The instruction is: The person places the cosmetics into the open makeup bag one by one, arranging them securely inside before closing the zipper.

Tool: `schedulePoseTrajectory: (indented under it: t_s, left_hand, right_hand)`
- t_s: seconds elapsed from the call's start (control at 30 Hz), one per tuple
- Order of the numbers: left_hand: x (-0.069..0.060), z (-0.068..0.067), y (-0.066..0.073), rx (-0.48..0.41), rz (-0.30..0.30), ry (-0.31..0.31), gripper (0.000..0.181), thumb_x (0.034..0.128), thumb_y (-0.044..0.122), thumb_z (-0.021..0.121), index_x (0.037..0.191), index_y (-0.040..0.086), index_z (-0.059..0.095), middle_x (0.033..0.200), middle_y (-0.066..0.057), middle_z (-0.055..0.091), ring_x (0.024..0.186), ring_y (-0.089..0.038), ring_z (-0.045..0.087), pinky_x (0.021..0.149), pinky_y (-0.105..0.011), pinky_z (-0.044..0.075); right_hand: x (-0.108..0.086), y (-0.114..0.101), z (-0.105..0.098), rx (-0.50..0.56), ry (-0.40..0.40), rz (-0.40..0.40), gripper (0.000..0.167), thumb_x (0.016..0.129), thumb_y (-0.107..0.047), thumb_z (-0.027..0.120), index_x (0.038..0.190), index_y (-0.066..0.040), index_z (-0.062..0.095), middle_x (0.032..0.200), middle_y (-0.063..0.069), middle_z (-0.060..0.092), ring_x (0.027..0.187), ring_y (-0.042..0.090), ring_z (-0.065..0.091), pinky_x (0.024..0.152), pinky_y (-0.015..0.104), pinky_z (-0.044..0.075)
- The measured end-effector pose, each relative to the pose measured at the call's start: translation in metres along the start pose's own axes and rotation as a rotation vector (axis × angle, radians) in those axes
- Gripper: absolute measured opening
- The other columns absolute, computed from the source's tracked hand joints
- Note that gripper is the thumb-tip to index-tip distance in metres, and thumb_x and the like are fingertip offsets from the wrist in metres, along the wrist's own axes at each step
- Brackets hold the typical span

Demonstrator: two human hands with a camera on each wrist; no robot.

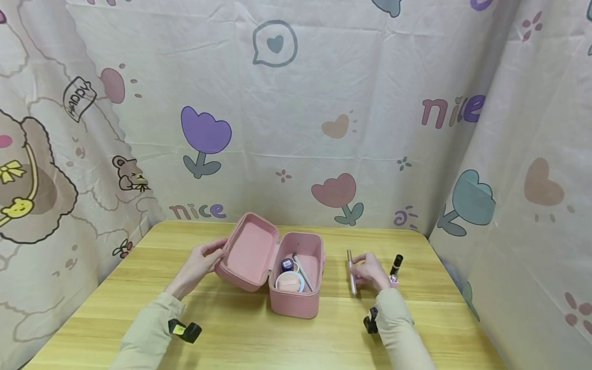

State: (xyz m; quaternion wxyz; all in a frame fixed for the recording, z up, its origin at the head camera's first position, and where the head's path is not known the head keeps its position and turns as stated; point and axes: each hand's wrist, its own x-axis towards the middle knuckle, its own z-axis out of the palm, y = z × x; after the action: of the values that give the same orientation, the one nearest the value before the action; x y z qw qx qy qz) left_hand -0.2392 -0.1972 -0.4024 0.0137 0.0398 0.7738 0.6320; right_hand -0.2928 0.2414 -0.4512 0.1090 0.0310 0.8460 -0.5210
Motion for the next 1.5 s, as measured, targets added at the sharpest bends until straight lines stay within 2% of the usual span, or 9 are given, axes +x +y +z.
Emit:
schedulePoseTrajectory:
  t_s: [0.13, 0.27, 0.33, 0.57, 0.67, 0.97, 1.13, 1.2, 1.5]
  left_hand:
    - [0.000, 0.000, 0.000, -0.001, -0.001, 0.001, 0.054, 0.0988, 0.010, 0.055, 0.149, -0.005, 0.042, 0.149, -0.029, 0.047, 0.109, -0.017, 0.063, 0.081, -0.019, 0.054]
    - [0.000, 0.000, 0.000, -0.001, 0.000, -0.002, 0.054, 0.0992, 0.010, 0.055, 0.149, -0.005, 0.042, 0.148, -0.029, 0.048, 0.108, -0.017, 0.064, 0.081, -0.019, 0.054]
    - [0.000, 0.000, 0.000, -0.004, 0.000, -0.002, 0.054, 0.0991, 0.010, 0.054, 0.149, -0.005, 0.042, 0.148, -0.029, 0.048, 0.107, -0.017, 0.064, 0.080, -0.019, 0.055]
    - [0.000, 0.000, 0.000, -0.010, 0.004, -0.008, 0.054, 0.0995, 0.010, 0.054, 0.150, -0.005, 0.041, 0.149, -0.029, 0.047, 0.107, -0.015, 0.064, 0.081, -0.019, 0.055]
    - [-0.001, 0.000, 0.000, -0.015, 0.003, -0.009, 0.054, 0.0996, 0.010, 0.054, 0.150, -0.005, 0.041, 0.148, -0.029, 0.047, 0.106, -0.014, 0.064, 0.080, -0.019, 0.055]
    - [0.001, -0.001, -0.003, -0.011, 0.025, -0.009, 0.057, 0.0984, 0.015, 0.056, 0.149, -0.006, 0.041, 0.145, -0.027, 0.051, 0.103, -0.010, 0.064, 0.082, -0.021, 0.056]
    - [0.001, -0.001, -0.002, -0.008, 0.007, -0.007, 0.055, 0.0993, 0.013, 0.055, 0.150, -0.005, 0.041, 0.146, -0.027, 0.051, 0.105, -0.012, 0.064, 0.081, -0.020, 0.056]
    - [0.001, 0.000, -0.001, -0.010, -0.007, -0.006, 0.054, 0.0994, 0.011, 0.054, 0.150, -0.005, 0.042, 0.147, -0.029, 0.048, 0.105, -0.013, 0.064, 0.080, -0.019, 0.055]
    - [0.000, 0.001, 0.000, -0.016, 0.003, -0.013, 0.054, 0.0991, 0.012, 0.054, 0.149, -0.006, 0.042, 0.146, -0.030, 0.050, 0.101, -0.008, 0.064, 0.080, -0.020, 0.056]
  right_hand:
    - [-0.001, -0.004, -0.005, 0.059, -0.061, 0.009, 0.047, 0.090, 0.006, 0.062, 0.133, 0.016, 0.047, 0.080, 0.009, 0.063, 0.065, 0.013, 0.059, 0.064, 0.027, 0.060]
    - [-0.002, -0.007, -0.011, 0.109, -0.124, 0.002, 0.049, 0.090, 0.003, 0.062, 0.135, 0.016, 0.045, 0.096, 0.021, 0.068, 0.078, 0.020, 0.067, 0.074, 0.033, 0.062]
    - [-0.001, -0.010, -0.014, 0.135, -0.152, 0.000, 0.051, 0.090, 0.001, 0.064, 0.135, 0.014, 0.045, 0.101, 0.023, 0.070, 0.082, 0.022, 0.070, 0.077, 0.035, 0.063]
    - [0.003, -0.024, -0.026, 0.143, -0.277, -0.060, 0.053, 0.093, -0.005, 0.064, 0.139, 0.013, 0.043, 0.096, 0.008, 0.073, 0.082, 0.014, 0.069, 0.079, 0.032, 0.062]
    - [0.004, -0.031, -0.030, 0.143, -0.306, -0.072, 0.052, 0.095, -0.007, 0.063, 0.138, 0.013, 0.043, 0.095, 0.005, 0.072, 0.084, 0.015, 0.069, 0.081, 0.033, 0.062]
    - [0.011, -0.054, -0.036, 0.158, -0.347, -0.098, 0.052, 0.097, -0.006, 0.061, 0.141, 0.013, 0.040, 0.097, 0.005, 0.071, 0.086, 0.015, 0.071, 0.084, 0.034, 0.062]
    - [0.016, -0.067, -0.037, 0.147, -0.347, -0.103, 0.051, 0.096, -0.005, 0.062, 0.140, 0.011, 0.042, 0.097, 0.009, 0.072, 0.083, 0.016, 0.071, 0.082, 0.035, 0.062]
    - [0.016, -0.073, -0.036, 0.137, -0.357, -0.113, 0.051, 0.096, -0.004, 0.062, 0.140, 0.012, 0.042, 0.096, 0.008, 0.072, 0.082, 0.016, 0.071, 0.083, 0.035, 0.062]
    - [0.020, -0.098, -0.022, 0.101, -0.384, -0.144, 0.047, 0.095, -0.002, 0.063, 0.137, 0.011, 0.046, 0.091, 0.003, 0.069, 0.080, 0.016, 0.069, 0.083, 0.037, 0.062]
